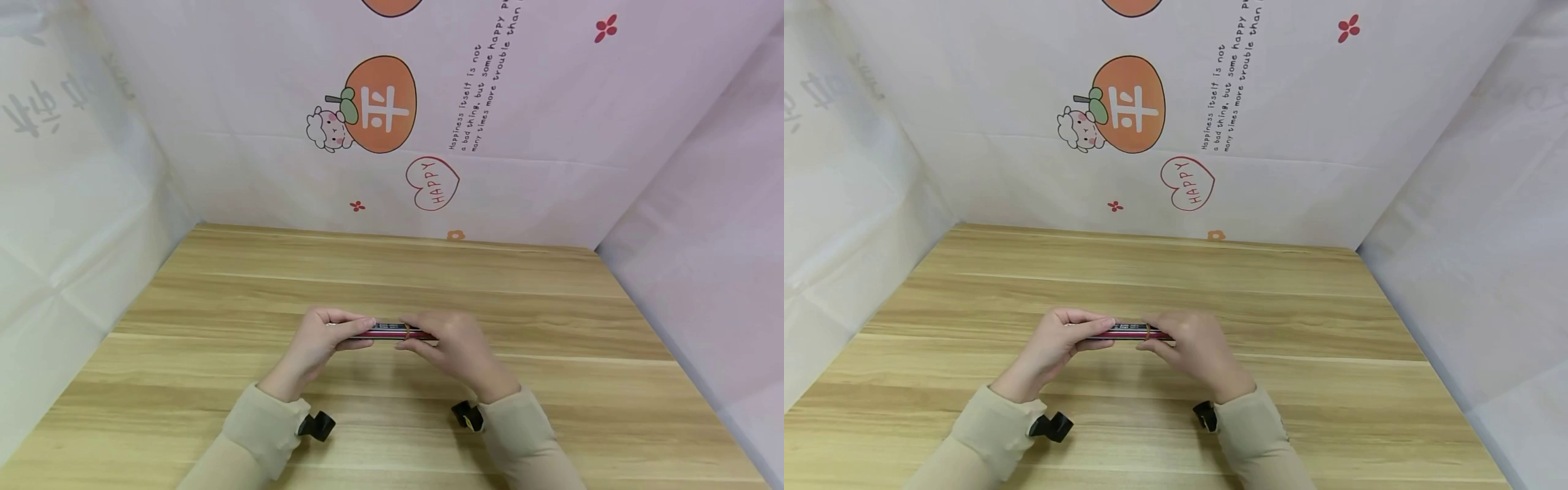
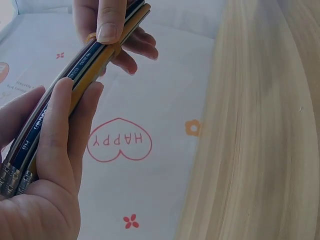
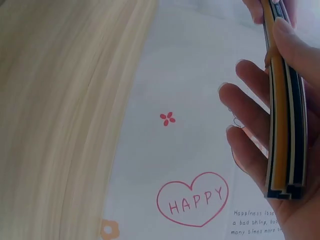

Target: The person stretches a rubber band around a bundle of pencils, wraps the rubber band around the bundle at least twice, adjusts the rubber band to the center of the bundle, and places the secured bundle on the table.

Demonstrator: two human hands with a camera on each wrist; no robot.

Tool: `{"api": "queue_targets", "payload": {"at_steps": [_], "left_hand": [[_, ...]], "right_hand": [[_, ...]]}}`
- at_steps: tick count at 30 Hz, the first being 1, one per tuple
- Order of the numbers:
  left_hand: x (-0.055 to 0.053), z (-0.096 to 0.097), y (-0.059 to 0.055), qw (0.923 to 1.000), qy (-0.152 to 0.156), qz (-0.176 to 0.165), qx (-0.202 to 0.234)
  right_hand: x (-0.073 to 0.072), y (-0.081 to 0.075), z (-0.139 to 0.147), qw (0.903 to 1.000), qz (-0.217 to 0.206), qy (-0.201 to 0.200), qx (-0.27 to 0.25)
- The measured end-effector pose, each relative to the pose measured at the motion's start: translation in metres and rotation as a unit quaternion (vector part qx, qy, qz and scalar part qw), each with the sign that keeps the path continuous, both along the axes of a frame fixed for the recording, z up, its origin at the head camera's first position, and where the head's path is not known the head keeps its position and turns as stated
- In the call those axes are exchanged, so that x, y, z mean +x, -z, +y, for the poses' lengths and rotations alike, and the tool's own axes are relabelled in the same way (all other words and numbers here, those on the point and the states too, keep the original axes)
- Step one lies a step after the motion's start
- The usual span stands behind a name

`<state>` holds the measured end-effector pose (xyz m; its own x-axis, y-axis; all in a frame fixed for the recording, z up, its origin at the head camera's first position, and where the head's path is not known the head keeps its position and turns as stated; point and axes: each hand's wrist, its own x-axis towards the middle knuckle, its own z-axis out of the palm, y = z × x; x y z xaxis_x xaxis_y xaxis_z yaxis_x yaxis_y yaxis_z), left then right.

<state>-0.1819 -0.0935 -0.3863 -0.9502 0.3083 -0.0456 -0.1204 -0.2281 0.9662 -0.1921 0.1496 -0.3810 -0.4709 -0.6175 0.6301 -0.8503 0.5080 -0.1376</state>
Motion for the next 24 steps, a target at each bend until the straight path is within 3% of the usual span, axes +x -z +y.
{"api": "queue_targets", "payload": {"at_steps": [11, 24], "left_hand": [[0.002, 0.004, 0.001, 0.9998, 0.004, 0.001, -0.018], [0.001, 0.006, 0.004, 0.9996, 0.010, 0.012, -0.022]], "right_hand": [[0.001, 0.006, -0.008, 0.9992, 0.036, -0.005, 0.017], [0.003, 0.007, -0.012, 0.9995, 0.022, -0.020, 0.014]]}}
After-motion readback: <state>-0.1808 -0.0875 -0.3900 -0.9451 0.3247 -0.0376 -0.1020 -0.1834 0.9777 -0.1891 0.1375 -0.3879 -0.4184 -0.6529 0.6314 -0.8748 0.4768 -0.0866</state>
